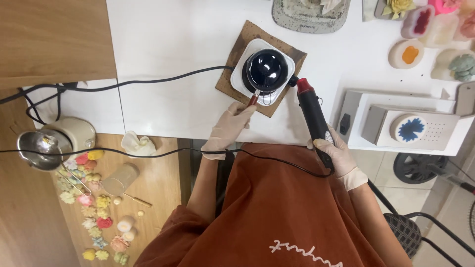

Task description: Using a heat gun and molten wax to assemble or refine decorative flower-shaped candles.

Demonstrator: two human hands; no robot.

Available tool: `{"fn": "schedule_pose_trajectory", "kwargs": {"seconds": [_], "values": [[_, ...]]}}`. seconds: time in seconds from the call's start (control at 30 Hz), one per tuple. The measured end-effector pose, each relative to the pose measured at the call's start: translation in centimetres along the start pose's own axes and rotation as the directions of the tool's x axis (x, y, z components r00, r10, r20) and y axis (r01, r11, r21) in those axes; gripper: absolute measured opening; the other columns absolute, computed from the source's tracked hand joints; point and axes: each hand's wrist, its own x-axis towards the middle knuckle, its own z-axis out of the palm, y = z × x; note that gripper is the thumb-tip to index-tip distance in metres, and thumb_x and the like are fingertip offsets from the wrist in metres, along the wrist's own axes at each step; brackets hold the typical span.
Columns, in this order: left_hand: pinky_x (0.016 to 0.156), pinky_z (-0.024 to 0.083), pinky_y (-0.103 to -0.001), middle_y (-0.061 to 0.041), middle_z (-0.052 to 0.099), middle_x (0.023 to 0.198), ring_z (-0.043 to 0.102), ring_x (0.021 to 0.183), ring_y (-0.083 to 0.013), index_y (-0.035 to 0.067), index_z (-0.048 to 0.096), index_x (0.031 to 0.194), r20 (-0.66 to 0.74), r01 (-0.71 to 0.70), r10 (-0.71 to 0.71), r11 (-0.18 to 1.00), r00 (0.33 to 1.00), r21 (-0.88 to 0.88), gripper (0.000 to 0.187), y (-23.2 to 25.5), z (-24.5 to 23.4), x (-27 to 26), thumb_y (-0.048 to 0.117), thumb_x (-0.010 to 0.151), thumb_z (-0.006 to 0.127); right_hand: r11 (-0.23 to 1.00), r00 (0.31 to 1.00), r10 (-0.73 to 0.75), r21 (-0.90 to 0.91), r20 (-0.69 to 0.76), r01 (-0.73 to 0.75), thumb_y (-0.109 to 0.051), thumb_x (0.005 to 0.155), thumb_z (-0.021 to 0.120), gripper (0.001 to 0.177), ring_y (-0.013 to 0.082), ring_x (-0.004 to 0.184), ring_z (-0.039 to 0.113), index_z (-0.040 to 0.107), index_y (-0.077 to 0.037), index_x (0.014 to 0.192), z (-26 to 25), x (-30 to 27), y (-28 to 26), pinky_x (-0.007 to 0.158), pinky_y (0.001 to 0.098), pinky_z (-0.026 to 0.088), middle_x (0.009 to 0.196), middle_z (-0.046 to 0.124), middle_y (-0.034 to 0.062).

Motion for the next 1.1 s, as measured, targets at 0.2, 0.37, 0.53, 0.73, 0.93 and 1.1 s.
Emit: {"fn": "schedule_pose_trajectory", "kwargs": {"seconds": [0.2, 0.37, 0.53, 0.73, 0.93, 1.1], "values": [[0.058, 0.043, -0.022, 0.0, 0.061, 0.079, 0.052, 0.067, -0.0064, 0.0, 0.068, 0.104, -0.38, -0.212, 0.147, 0.968, 0.913, -0.135, 0.037, 1.0, -1.3, 0.7, 0.034, 0.092, 0.074, 0.989, 0.999, -0.031, -0.143, -0.012, 0.029, -0.026, 0.096, 0.063, 0.058, 0.0099, 0.086, 0.062, 0.052, -0.008, 0.15, 0.1, -0.7, -1.6, 0.08, 0.0239, 0.05, 0.091, 0.069, 0.0018], [0.059, 0.043, -0.021, 0.002, 0.062, 0.079, 0.053, 0.066, -0.0044, 0.001, 0.069, 0.102, -0.528, -0.407, 0.192, 0.852, 0.827, -0.329, 0.034, 0.9, -1.6, 4.6, 0.031, 0.09, 0.078, 0.979, 0.998, -0.044, -0.195, 0.052, 0.054, -0.025, 0.095, 0.064, 0.063, 0.0096, 0.088, 0.06, 0.049, -0.009, 0.155, -0.6, -0.5, -1.8, 0.082, 0.0236, 0.046, 0.09, 0.068, 0.0016], [0.056, 0.038, -0.022, 0.004, 0.059, 0.075, 0.048, 0.064, -0.0037, 0.002, 0.07, 0.1, -0.545, -0.443, 0.136, 0.755, 0.827, -0.484, 0.032, 2.6, -2.1, 6.8, 0.03, 0.09, 0.081, 0.957, 0.997, -0.005, -0.288, 0.071, 0.025, -0.023, 0.095, 0.065, 0.065, 0.0108, 0.091, 0.061, 0.048, -0.01, 0.156, -0.8, -0.7, -2.9, 0.086, 0.0248, 0.045, 0.09, 0.068, 0.0039], [0.056, 0.037, -0.023, 0.006, 0.057, 0.075, 0.045, 0.064, -0.0038, 0.002, 0.072, 0.101, -0.501, -0.506, 0.207, 0.631, 0.84, -0.588, 0.033, 3.4, -2.5, 10.1, 0.032, 0.09, 0.081, 0.946, 0.982, 0.034, -0.324, 0.187, 0.029, -0.023, 0.093, 0.067, 0.069, 0.013, 0.09, 0.063, 0.046, -0.011, 0.158, -1.3, -0.7, -3.7, 0.086, 0.0277, 0.049, 0.092, 0.067, 0.0047], [0.061, 0.043, -0.021, 0.006, 0.061, 0.077, 0.05, 0.067, -0.0028, 0.005, 0.074, 0.102, -0.482, -0.551, 0.304, 0.641, 0.822, -0.535, 0.036, 4.6, -2.3, 11.1, 0.038, 0.088, 0.08, 0.971, 0.992, 0.047, -0.239, 0.115, -0.018, -0.022, 0.092, 0.067, 0.07, 0.0134, 0.089, 0.063, 0.045, -0.012, 0.158, -0.9, -0.7, -3.6, 0.084, 0.0293, 0.05, 0.093, 0.067, 0.0037], [0.058, 0.043, -0.023, 0.003, 0.067, 0.08, 0.05, 0.064, -0.0043, 0.004, 0.074, 0.098, -0.476, -0.556, 0.323, 0.656, 0.818, -0.51, 0.035, 4.5, -2.6, 12.6, 0.038, 0.088, 0.08, 0.946, 0.973, 0.021, -0.32, 0.229, 0.055, -0.021, 0.095, 0.064, 0.063, 0.0114, 0.095, 0.063, 0.049, -0.008, 0.155, -0.9, -1.0, -4.0, 0.09, 0.0253, 0.048, 0.097, 0.068, 0.0037]]}}
